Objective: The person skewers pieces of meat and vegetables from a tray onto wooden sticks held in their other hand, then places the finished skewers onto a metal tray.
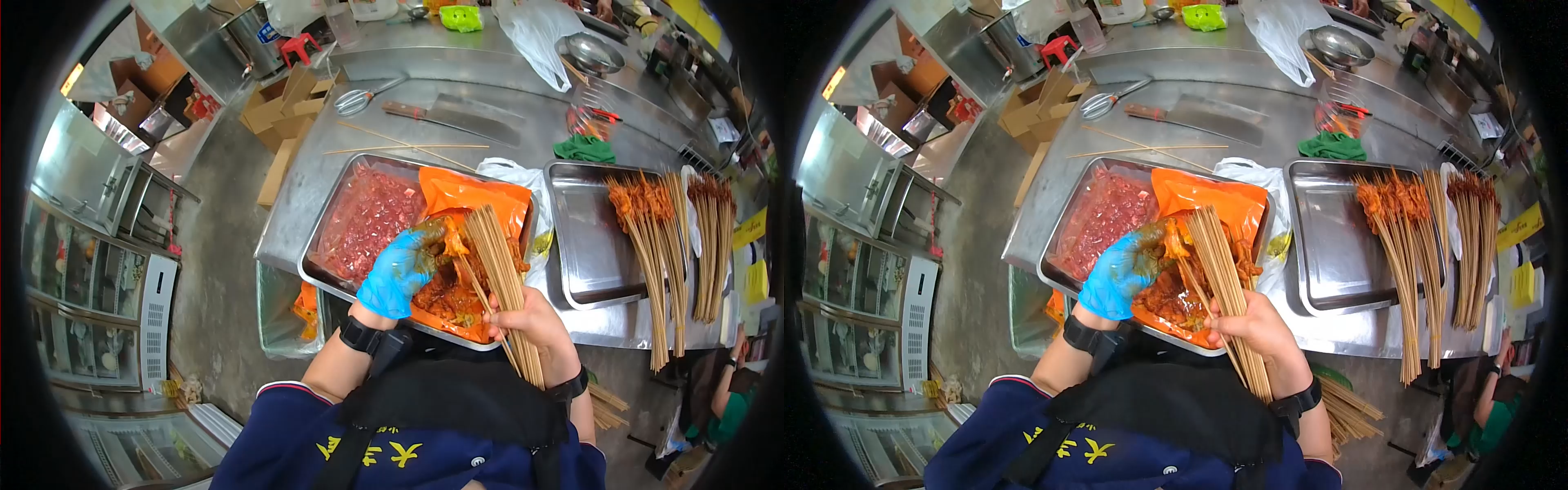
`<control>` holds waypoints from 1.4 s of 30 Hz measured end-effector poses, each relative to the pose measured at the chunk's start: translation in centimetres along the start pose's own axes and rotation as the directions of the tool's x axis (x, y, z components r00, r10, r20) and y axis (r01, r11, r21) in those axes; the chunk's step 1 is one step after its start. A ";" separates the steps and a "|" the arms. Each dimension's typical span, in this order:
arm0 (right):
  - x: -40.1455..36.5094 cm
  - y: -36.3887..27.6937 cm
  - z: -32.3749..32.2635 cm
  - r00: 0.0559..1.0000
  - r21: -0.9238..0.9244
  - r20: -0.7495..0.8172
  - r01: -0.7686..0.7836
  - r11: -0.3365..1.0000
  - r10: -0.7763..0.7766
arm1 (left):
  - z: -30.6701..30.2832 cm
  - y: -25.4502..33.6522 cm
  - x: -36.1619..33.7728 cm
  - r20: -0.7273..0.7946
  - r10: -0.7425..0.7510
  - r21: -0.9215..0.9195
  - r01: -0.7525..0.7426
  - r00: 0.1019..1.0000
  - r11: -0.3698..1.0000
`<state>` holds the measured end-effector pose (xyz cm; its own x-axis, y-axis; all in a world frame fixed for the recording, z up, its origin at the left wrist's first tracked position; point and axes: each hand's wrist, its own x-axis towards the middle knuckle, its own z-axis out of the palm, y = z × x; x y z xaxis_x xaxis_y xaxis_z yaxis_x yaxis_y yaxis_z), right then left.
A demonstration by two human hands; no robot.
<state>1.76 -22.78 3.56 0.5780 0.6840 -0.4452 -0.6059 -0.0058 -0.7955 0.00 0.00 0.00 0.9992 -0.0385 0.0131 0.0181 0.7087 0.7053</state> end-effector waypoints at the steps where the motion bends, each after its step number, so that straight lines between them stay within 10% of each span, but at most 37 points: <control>1: 0.0 0.1 0.0 1.000 0.000 -0.003 -0.003 1.000 0.003 | 1.1 0.7 0.3 -0.160 -0.073 -0.010 0.072 0.984 0.997; 10: -0.1 0.2 0.3 1.000 0.019 -0.018 -0.004 1.000 0.004 | 1.4 0.9 0.3 -0.372 -0.004 0.269 0.112 0.928 0.957; 17: 0.3 0.6 0.7 0.999 0.024 -0.030 -0.010 1.000 0.010 | 0.7 -0.3 0.6 -0.201 0.374 0.609 -0.184 0.905 0.772; 21: 0.2 0.9 0.5 1.000 0.002 -0.014 0.003 1.000 -0.003 | 0.6 -0.3 1.0 -0.265 0.350 0.582 -0.140 0.898 0.801; 29: -0.1 0.4 0.4 1.000 -0.005 -0.013 -0.003 1.000 0.003 | 0.1 2.6 0.8 -0.263 -0.326 -0.159 0.292 0.908 0.943; 39: -0.2 0.1 0.6 1.000 0.006 0.011 -0.018 1.000 0.018 | -1.4 1.6 0.9 -0.317 -0.256 -0.105 0.234 0.913 0.966; 42: -0.4 -0.2 0.9 1.000 0.020 -0.015 -0.004 1.000 0.004 | -1.0 1.1 1.4 -0.233 -0.412 -0.385 0.305 0.881 0.871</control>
<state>1.16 -22.42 4.26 0.5835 0.6732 -0.4543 -0.6188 0.0062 -0.7856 1.42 1.37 0.08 0.8811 -0.1618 -0.4444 0.3349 0.8768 0.3450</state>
